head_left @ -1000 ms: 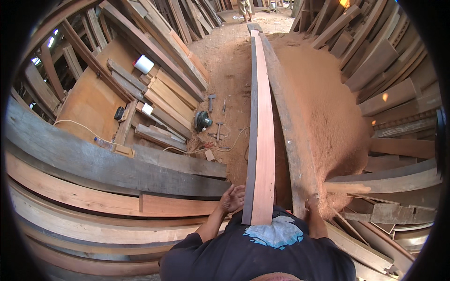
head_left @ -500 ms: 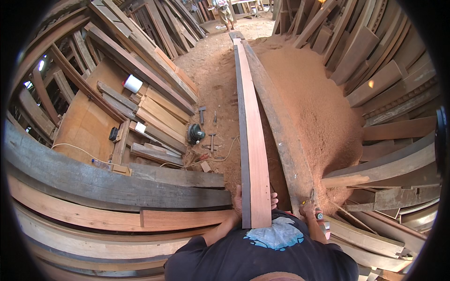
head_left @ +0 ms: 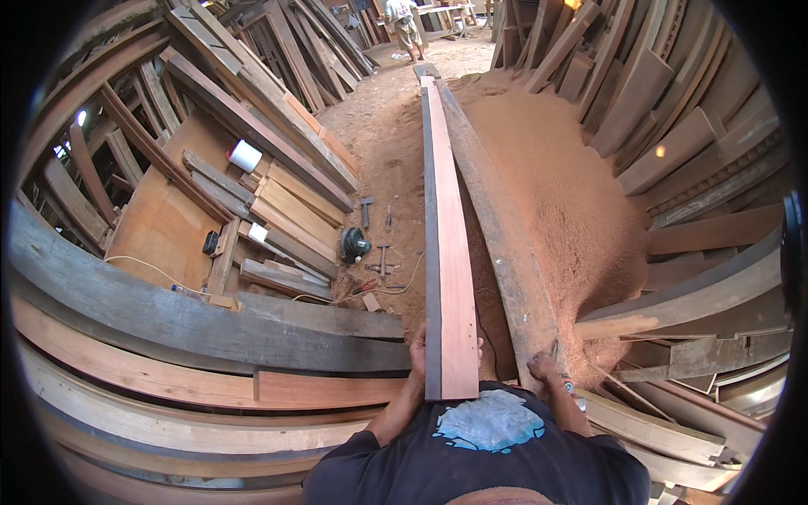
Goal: The person selects a long wooden plank from a stack, measures it with a tape measure, and marks it. They then use a handheld electric saw to cut the plank along the marked line. The person repeats this process with another plank, measuring and cutting it to size.
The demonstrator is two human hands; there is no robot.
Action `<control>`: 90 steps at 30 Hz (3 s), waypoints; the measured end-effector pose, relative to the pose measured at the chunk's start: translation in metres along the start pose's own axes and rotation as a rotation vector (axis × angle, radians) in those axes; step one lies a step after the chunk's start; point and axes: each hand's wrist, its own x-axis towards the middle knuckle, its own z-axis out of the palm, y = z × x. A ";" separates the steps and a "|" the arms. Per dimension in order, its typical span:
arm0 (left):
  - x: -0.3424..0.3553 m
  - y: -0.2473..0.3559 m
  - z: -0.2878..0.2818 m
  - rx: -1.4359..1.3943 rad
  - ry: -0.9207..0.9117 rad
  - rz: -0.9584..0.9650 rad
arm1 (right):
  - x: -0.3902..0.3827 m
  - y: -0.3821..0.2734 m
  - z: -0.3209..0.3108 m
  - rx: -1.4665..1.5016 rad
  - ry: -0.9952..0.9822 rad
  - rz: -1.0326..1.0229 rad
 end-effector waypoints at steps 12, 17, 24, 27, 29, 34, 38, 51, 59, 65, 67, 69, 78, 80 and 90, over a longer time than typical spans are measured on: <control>-0.074 0.044 -0.125 0.541 0.621 0.113 | -0.034 0.011 -0.007 0.077 -0.027 0.176; -0.097 0.044 -0.148 0.393 0.796 0.129 | -0.018 -0.010 -0.013 0.063 -0.038 0.263; -0.142 0.089 -0.223 0.255 0.674 0.087 | 0.055 -0.049 -0.007 -0.145 0.024 0.326; -0.153 0.101 -0.215 0.238 0.814 0.065 | 0.091 -0.062 -0.007 -0.128 -0.207 0.370; -0.165 0.108 -0.225 0.241 0.789 0.058 | 0.104 -0.067 0.002 -0.010 -0.246 0.465; -0.163 0.119 -0.197 0.219 0.716 0.025 | 0.128 -0.026 0.060 -0.045 -0.082 0.507; -0.163 0.134 -0.184 0.309 0.694 0.029 | 0.141 -0.026 0.049 -0.034 -0.260 0.418; -0.174 0.133 -0.199 0.301 0.706 0.052 | 0.133 -0.171 0.020 0.039 -0.034 0.225; -0.162 0.139 -0.187 0.250 0.712 -0.032 | 0.258 -0.142 0.065 -0.252 -0.102 -0.469; -0.176 0.123 -0.216 0.171 0.801 -0.053 | 0.253 -0.268 -0.004 0.520 -0.409 -0.038; -0.172 0.122 -0.209 0.081 0.859 -0.106 | 0.267 -0.300 -0.023 0.713 -0.419 0.091; -0.163 0.123 -0.184 -0.080 0.814 -0.088 | 0.287 -0.319 -0.035 0.838 -0.411 0.160; -0.149 0.102 -0.165 0.082 1.048 -0.027 | 0.430 -0.364 -0.064 1.268 -0.519 0.287; -0.160 0.090 -0.179 -0.052 1.014 -0.115 | 0.453 -0.372 -0.065 1.388 -0.614 0.208; -0.115 0.082 -0.142 0.158 1.218 -0.026 | 0.486 -0.413 -0.067 1.817 -0.556 0.108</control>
